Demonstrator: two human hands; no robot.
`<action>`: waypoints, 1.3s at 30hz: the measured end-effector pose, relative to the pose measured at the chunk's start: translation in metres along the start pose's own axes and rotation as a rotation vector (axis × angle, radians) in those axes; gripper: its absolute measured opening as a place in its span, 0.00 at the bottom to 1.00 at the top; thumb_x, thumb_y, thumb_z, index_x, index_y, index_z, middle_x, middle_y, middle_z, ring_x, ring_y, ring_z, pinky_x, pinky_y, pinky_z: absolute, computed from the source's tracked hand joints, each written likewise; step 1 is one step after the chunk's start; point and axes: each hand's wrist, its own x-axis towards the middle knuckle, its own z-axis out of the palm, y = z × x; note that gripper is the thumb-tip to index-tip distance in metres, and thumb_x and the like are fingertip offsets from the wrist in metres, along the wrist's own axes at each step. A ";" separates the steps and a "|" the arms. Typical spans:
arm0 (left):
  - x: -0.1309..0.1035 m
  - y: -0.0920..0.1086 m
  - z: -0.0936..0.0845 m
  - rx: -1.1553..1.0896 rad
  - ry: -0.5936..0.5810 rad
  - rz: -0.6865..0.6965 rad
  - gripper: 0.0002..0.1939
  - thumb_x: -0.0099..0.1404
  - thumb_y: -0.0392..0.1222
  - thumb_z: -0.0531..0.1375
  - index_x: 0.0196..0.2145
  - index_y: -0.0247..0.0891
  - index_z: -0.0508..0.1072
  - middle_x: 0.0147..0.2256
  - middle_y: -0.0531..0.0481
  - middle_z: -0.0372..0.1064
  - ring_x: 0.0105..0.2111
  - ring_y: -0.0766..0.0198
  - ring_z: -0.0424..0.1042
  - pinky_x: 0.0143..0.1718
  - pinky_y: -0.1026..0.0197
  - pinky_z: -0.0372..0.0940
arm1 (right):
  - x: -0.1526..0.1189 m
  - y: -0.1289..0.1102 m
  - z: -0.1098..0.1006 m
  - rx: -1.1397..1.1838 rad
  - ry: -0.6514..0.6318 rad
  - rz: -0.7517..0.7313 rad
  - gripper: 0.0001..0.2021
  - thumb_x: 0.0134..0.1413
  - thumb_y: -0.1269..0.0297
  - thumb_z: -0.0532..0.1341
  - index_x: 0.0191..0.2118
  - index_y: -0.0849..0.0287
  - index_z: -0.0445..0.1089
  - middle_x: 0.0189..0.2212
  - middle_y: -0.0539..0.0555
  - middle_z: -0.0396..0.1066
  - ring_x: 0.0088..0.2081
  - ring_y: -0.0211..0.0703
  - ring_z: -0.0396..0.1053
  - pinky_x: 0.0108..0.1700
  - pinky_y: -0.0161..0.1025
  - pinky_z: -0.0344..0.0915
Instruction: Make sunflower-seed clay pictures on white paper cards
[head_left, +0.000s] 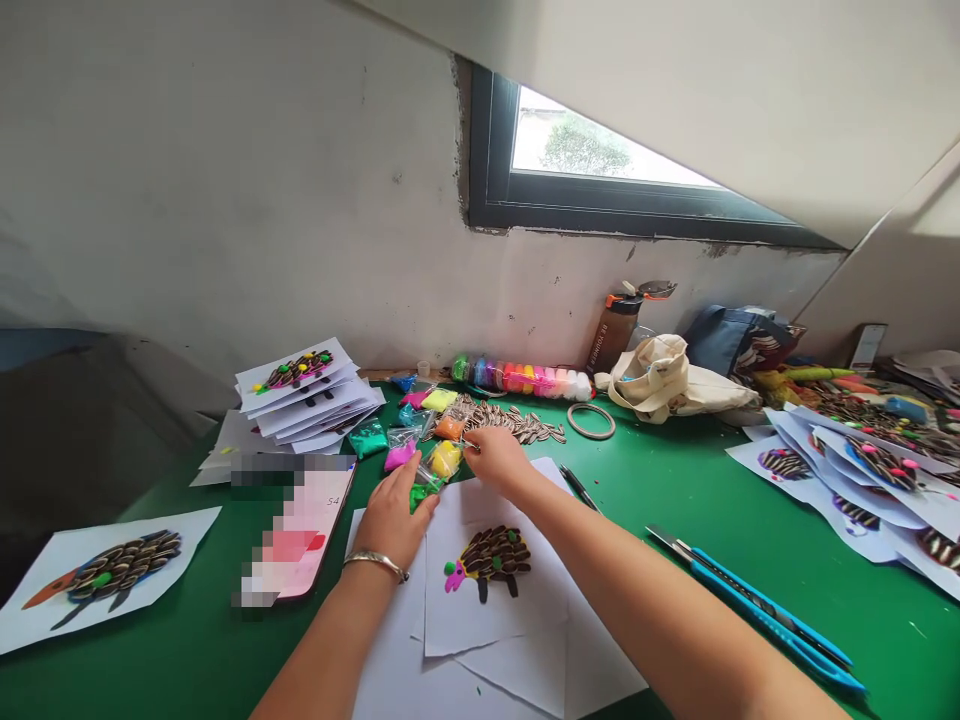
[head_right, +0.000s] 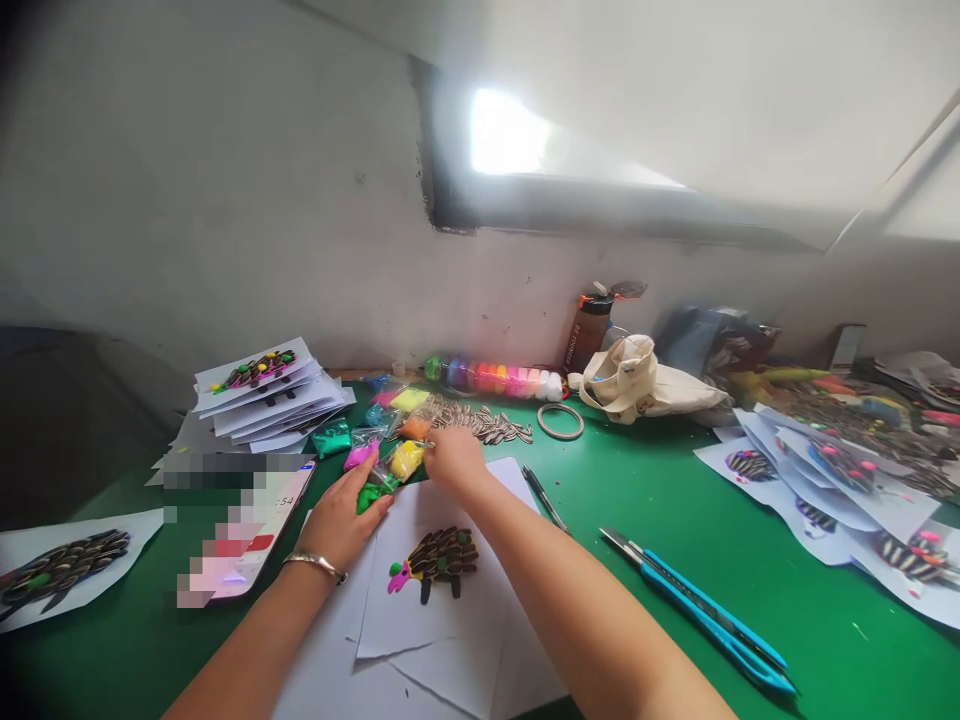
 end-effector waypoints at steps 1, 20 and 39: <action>0.000 0.000 0.000 0.000 0.000 -0.003 0.28 0.61 0.40 0.57 0.59 0.37 0.63 0.57 0.42 0.65 0.57 0.53 0.63 0.58 0.51 0.58 | 0.003 -0.002 0.005 -0.016 0.003 0.000 0.07 0.47 0.72 0.59 0.28 0.56 0.74 0.29 0.56 0.74 0.35 0.47 0.69 0.35 0.37 0.58; -0.032 0.049 -0.016 -0.446 0.114 0.151 0.30 0.60 0.58 0.59 0.56 0.41 0.67 0.56 0.44 0.66 0.56 0.50 0.64 0.56 0.50 0.62 | -0.086 0.002 -0.042 0.403 0.268 -0.013 0.06 0.61 0.65 0.50 0.34 0.55 0.62 0.29 0.50 0.69 0.31 0.40 0.67 0.34 0.35 0.63; -0.035 0.068 -0.029 -1.163 -0.353 -0.041 0.17 0.57 0.51 0.65 0.37 0.36 0.80 0.30 0.49 0.73 0.29 0.65 0.67 0.30 0.65 0.65 | -0.120 -0.013 -0.053 0.535 0.191 -0.300 0.06 0.57 0.75 0.56 0.35 0.56 0.63 0.37 0.53 0.68 0.38 0.41 0.65 0.39 0.38 0.64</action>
